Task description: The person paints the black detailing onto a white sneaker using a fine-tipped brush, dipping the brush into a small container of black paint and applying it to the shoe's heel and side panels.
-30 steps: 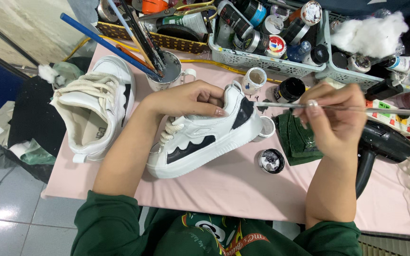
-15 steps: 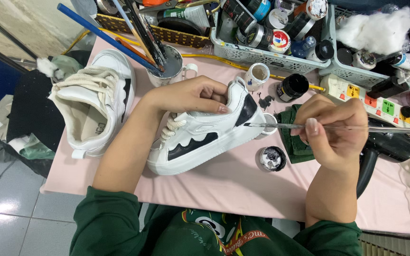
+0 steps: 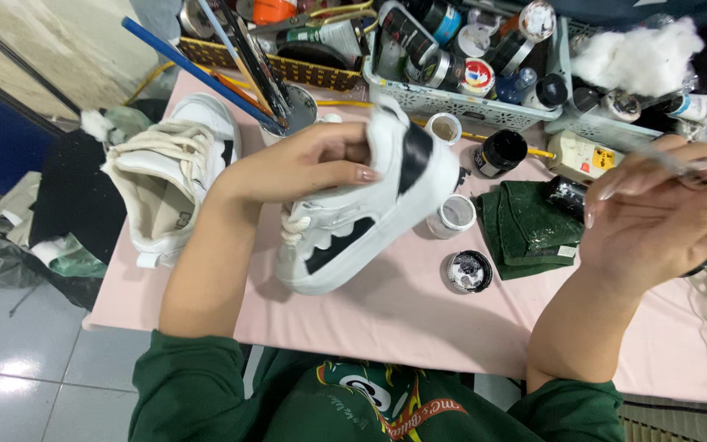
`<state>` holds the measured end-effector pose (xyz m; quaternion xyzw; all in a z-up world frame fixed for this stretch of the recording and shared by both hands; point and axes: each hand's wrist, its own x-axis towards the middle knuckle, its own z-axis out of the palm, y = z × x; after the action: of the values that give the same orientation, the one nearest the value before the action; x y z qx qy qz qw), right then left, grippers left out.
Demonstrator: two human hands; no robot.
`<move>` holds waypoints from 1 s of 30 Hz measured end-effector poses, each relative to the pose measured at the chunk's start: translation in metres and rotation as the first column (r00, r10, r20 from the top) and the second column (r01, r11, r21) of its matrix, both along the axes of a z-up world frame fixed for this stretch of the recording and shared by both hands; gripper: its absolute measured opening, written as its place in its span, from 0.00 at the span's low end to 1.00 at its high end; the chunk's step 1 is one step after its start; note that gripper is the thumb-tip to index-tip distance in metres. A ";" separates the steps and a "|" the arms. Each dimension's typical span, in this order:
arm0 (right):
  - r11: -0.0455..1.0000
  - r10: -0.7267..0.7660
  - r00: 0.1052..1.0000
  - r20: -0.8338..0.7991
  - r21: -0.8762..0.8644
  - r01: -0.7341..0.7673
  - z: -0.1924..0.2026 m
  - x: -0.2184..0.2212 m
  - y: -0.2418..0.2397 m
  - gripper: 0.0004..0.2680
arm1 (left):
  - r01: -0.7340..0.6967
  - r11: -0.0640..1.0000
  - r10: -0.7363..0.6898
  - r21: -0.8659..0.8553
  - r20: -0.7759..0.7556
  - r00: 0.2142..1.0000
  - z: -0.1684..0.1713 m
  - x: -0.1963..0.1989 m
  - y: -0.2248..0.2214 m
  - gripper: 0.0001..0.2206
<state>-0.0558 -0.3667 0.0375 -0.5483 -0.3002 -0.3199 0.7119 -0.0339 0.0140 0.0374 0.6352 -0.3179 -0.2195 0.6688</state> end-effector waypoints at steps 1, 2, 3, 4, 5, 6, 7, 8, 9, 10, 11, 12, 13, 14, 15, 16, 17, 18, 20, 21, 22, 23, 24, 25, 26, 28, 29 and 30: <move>1.000 -0.007 1.000 -0.014 0.029 0.008 0.000 -0.004 -0.003 0.10 | -0.034 0.997 0.032 -0.065 -0.025 0.999 0.007 -0.009 0.004 0.18; 0.999 -0.003 0.999 -0.044 0.047 0.005 0.000 -0.011 -0.004 0.11 | -0.069 0.989 0.061 -0.133 -0.057 0.996 0.011 -0.019 0.004 0.20; 1.000 0.000 0.998 -0.055 0.018 0.001 0.001 -0.018 -0.004 0.11 | -0.114 0.975 0.106 -0.189 -0.055 0.993 0.013 -0.029 0.001 0.24; 1.000 0.004 0.998 -0.057 -0.009 -0.005 0.005 -0.023 -0.002 0.11 | -0.158 0.957 0.152 -0.244 -0.045 0.987 0.016 -0.038 -0.002 0.29; 0.996 0.006 0.999 -0.040 -0.083 -0.009 0.009 -0.027 0.002 0.10 | -0.199 0.933 0.197 -0.300 -0.038 0.980 0.018 -0.047 -0.004 0.33; 0.991 0.003 0.999 -0.052 -0.134 -0.010 0.014 -0.034 0.007 0.09 | -0.219 0.919 0.219 -0.329 -0.036 0.975 0.017 -0.057 -0.007 0.37; 0.983 0.000 0.998 -0.063 -0.185 -0.012 0.019 -0.041 0.012 0.09 | -0.237 0.903 0.241 -0.358 -0.034 0.970 0.014 -0.065 -0.011 0.41; 0.977 -0.007 0.995 -0.101 -0.215 -0.015 0.022 -0.051 0.019 0.08 | -0.258 0.885 0.264 -0.388 -0.037 0.964 0.008 -0.075 -0.017 0.45; 0.972 -0.011 0.992 -0.123 -0.235 -0.019 0.023 -0.059 0.027 0.08 | -0.317 0.870 0.330 -0.377 -0.034 0.944 0.000 -0.084 -0.024 0.48; 0.966 -0.014 0.989 -0.145 -0.256 -0.024 0.023 -0.068 0.035 0.09 | -0.377 0.851 0.394 -0.367 -0.031 0.919 -0.011 -0.093 -0.035 0.51; 0.963 -0.013 0.988 -0.152 -0.268 -0.029 0.023 -0.076 0.043 0.11 | -0.435 0.827 0.456 -0.356 -0.027 0.890 -0.022 -0.101 -0.044 0.54; 0.956 -0.009 0.989 -0.147 -0.291 -0.035 0.022 -0.083 0.048 0.13 | -0.411 0.795 0.439 -0.447 -0.043 0.897 -0.035 -0.110 -0.052 0.54; 0.948 -0.004 0.990 -0.143 -0.314 -0.041 0.020 -0.091 0.053 0.15 | -0.384 0.754 0.421 -0.533 -0.058 0.905 -0.048 -0.120 -0.059 0.54; 0.936 0.002 0.991 -0.131 -0.348 -0.048 0.018 -0.099 0.057 0.17 | -0.358 0.705 0.400 -0.613 -0.073 0.914 -0.063 -0.128 -0.067 0.54; 0.924 0.005 0.994 -0.112 -0.380 -0.048 0.015 -0.106 0.061 0.18 | -0.391 0.640 0.439 -0.662 -0.103 0.893 -0.078 -0.133 -0.076 0.53; 0.910 0.009 0.996 -0.089 -0.412 -0.045 0.013 -0.112 0.065 0.20 | -0.419 0.570 0.474 -0.707 -0.133 0.870 -0.092 -0.135 -0.088 0.53; 0.896 0.009 0.998 -0.058 -0.442 -0.034 0.011 -0.118 0.069 0.21 | -0.443 0.496 0.506 -0.747 -0.166 0.847 -0.107 -0.137 -0.099 0.53; 0.874 -0.019 0.999 -0.026 -0.485 0.004 0.011 -0.121 0.074 0.24 | -0.429 0.462 0.517 -0.777 -0.157 0.841 -0.121 -0.139 -0.110 0.51; 0.811 -0.102 0.994 0.048 -0.574 0.111 0.013 -0.128 0.082 0.28 | -0.394 0.392 0.540 -0.831 -0.139 0.830 -0.147 -0.142 -0.126 0.47; 0.766 -0.154 0.984 0.090 -0.618 0.177 0.015 -0.130 0.086 0.31 | -0.387 0.427 0.547 -0.817 -0.108 0.830 -0.158 -0.142 -0.129 0.45; 0.748 -0.152 0.982 0.109 -0.637 0.186 0.016 -0.130 0.090 0.31 | -0.381 0.462 0.552 -0.801 -0.077 0.830 -0.167 -0.143 -0.132 0.43; 0.730 -0.149 0.981 0.127 -0.655 0.196 0.018 -0.127 0.094 0.31 | -0.375 0.496 0.555 -0.783 -0.046 0.830 -0.174 -0.143 -0.135 0.42; 0.712 -0.146 0.979 0.143 -0.672 0.204 0.020 -0.124 0.096 0.32 | -0.371 0.530 0.559 -0.763 -0.015 0.829 -0.179 -0.143 -0.136 0.40; 0.698 -0.130 0.981 0.147 -0.689 0.196 0.023 -0.119 0.098 0.31 | -0.367 0.563 0.561 -0.741 0.015 0.828 -0.183 -0.143 -0.137 0.39; 0.684 -0.112 0.982 0.149 -0.706 0.185 0.024 -0.113 0.100 0.30 | -0.365 0.594 0.562 -0.717 0.045 0.826 -0.185 -0.143 -0.137 0.38; 0.671 -0.083 0.990 0.113 -0.729 0.139 0.026 -0.106 0.102 0.30 | -0.381 0.631 0.610 -0.676 0.128 0.782 -0.188 -0.144 -0.135 0.37; 0.672 -0.070 0.995 0.075 -0.733 0.103 0.027 -0.103 0.102 0.29 | -0.392 0.647 0.630 -0.654 0.169 0.758 -0.189 -0.144 -0.134 0.36; 0.673 -0.058 0.998 0.036 -0.737 0.066 0.028 -0.100 0.102 0.29 | -0.390 0.670 0.627 -0.632 0.200 0.753 -0.190 -0.144 -0.131 0.37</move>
<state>-0.1562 -0.2644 0.0653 -0.7969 -0.3886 -0.1983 0.4179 -0.1779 -0.1173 -0.1530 0.5081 -0.3022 0.2175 0.7767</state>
